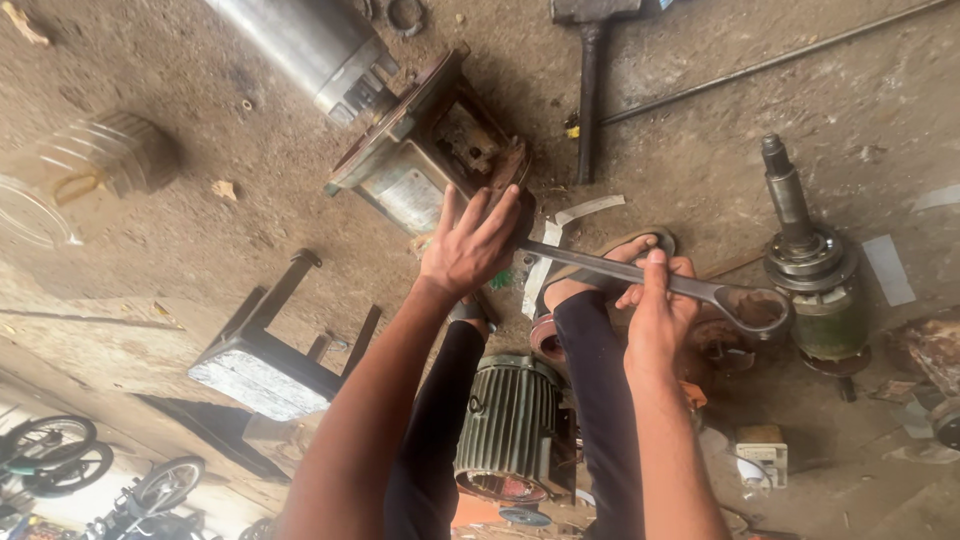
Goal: The person sits on the floor of a workshop and repairs a water pump joined to an electric motor. They use a spanner to loosen and remove bolts from the pump housing, reposition the pump, and continue loosening fasteners, at one point taking a pair of scissors from another person.
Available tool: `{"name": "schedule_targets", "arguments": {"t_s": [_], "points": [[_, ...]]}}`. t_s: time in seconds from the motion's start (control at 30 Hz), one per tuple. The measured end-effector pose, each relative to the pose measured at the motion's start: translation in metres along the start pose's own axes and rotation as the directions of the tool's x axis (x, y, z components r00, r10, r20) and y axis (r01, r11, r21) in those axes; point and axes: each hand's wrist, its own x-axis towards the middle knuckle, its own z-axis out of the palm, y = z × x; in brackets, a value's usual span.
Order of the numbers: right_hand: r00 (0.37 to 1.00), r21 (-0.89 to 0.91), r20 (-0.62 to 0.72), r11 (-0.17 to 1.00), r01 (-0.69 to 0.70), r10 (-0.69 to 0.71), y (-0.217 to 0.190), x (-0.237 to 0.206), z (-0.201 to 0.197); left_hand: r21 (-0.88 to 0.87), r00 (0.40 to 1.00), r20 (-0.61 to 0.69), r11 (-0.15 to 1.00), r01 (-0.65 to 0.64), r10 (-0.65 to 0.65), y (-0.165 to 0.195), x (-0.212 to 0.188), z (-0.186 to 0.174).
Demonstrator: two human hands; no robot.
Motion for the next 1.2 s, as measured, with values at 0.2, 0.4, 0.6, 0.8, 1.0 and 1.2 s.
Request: {"name": "schedule_targets", "arguments": {"t_s": [0.2,0.4,0.6,0.8,1.0,1.2], "points": [[1.0,0.01,0.005,1.0,0.005,-0.005,-0.001,-0.001,0.0,0.031,0.999,-0.048,1.0,-0.003,0.005,-0.001,-0.001,0.005],[0.999,-0.001,0.034,1.0,0.01,-0.01,0.005,-0.001,-0.002,0.049,1.0,-0.014,0.999,-0.002,0.002,0.0,-0.005,0.014],[0.999,0.021,0.044,1.0,0.019,-0.02,-0.001,-0.006,0.004,-0.009,0.994,0.105,1.0,-0.011,0.012,-0.002,0.0,0.013],[0.976,0.06,0.052,0.976,0.209,-0.212,0.039,-0.018,0.008,-0.022,1.0,-0.024,1.0,0.016,-0.017,0.01,-0.002,0.008],[0.991,0.304,0.069,0.948,0.092,-0.118,0.01,-0.048,0.046,0.096,0.959,0.276,0.995,0.033,-0.059,0.028,0.022,-0.025],[0.994,0.1,-0.039,0.989,0.105,-0.101,-0.048,-0.057,-0.005,0.047,0.905,0.41,0.989,-0.143,0.112,0.119,0.063,-0.024]]}}
